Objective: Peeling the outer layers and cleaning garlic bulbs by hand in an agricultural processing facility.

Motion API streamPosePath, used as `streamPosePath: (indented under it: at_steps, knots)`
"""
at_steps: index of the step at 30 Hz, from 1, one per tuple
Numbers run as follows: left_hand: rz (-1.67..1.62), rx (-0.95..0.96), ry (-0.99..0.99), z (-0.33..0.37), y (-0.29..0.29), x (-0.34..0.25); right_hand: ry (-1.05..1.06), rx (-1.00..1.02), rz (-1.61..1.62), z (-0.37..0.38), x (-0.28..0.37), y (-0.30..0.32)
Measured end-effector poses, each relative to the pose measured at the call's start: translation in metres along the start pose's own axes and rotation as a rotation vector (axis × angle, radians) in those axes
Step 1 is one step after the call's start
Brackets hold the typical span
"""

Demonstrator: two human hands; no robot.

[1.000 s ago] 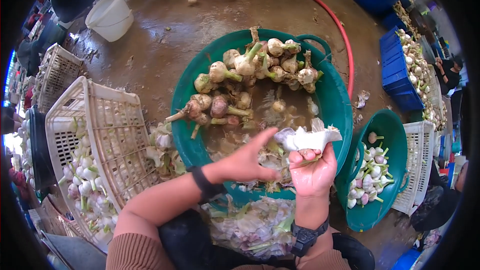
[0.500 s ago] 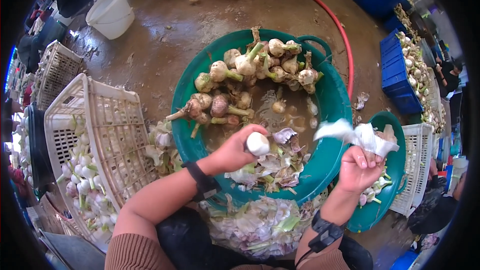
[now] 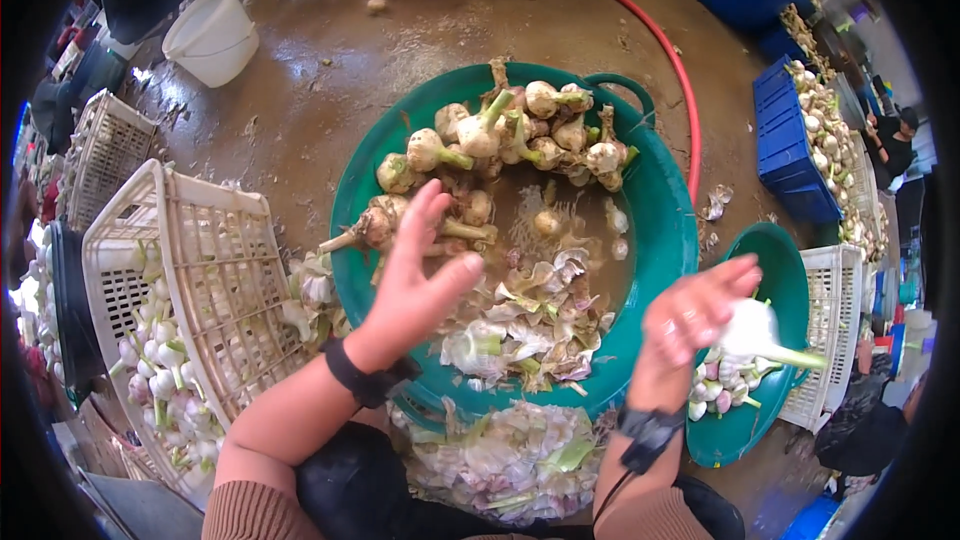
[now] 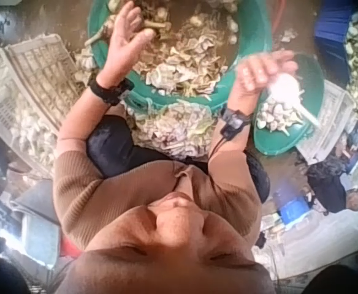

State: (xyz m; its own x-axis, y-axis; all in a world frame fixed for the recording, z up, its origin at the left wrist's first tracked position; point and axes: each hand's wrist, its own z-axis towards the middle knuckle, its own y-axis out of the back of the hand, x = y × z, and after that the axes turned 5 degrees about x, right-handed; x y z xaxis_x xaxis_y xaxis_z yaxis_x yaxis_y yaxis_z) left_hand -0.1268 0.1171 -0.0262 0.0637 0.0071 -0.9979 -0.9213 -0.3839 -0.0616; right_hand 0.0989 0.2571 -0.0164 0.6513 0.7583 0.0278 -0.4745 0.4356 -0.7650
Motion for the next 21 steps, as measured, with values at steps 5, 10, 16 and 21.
streamPosePath:
  at_steps: [5, 10, 16, 21]
  knots:
    - [0.002, -0.006, 0.265, -0.005, -0.006, 0.029, -0.962, -0.717, -1.893, 0.004, 0.004, 0.133]
    - [0.229, 0.032, 0.251, 0.001, -0.009, 0.039, -1.309, -0.566, -2.287, -0.035, -0.032, 0.192]
    - [0.467, -0.087, 0.11, -0.003, -0.013, 0.05, -0.913, -0.554, -1.413, -0.018, -0.115, 0.079]
    - [0.25, -0.006, 0.351, 0.005, -0.007, 0.045, -0.93, 0.002, -2.293, -0.015, -0.105, 0.047]
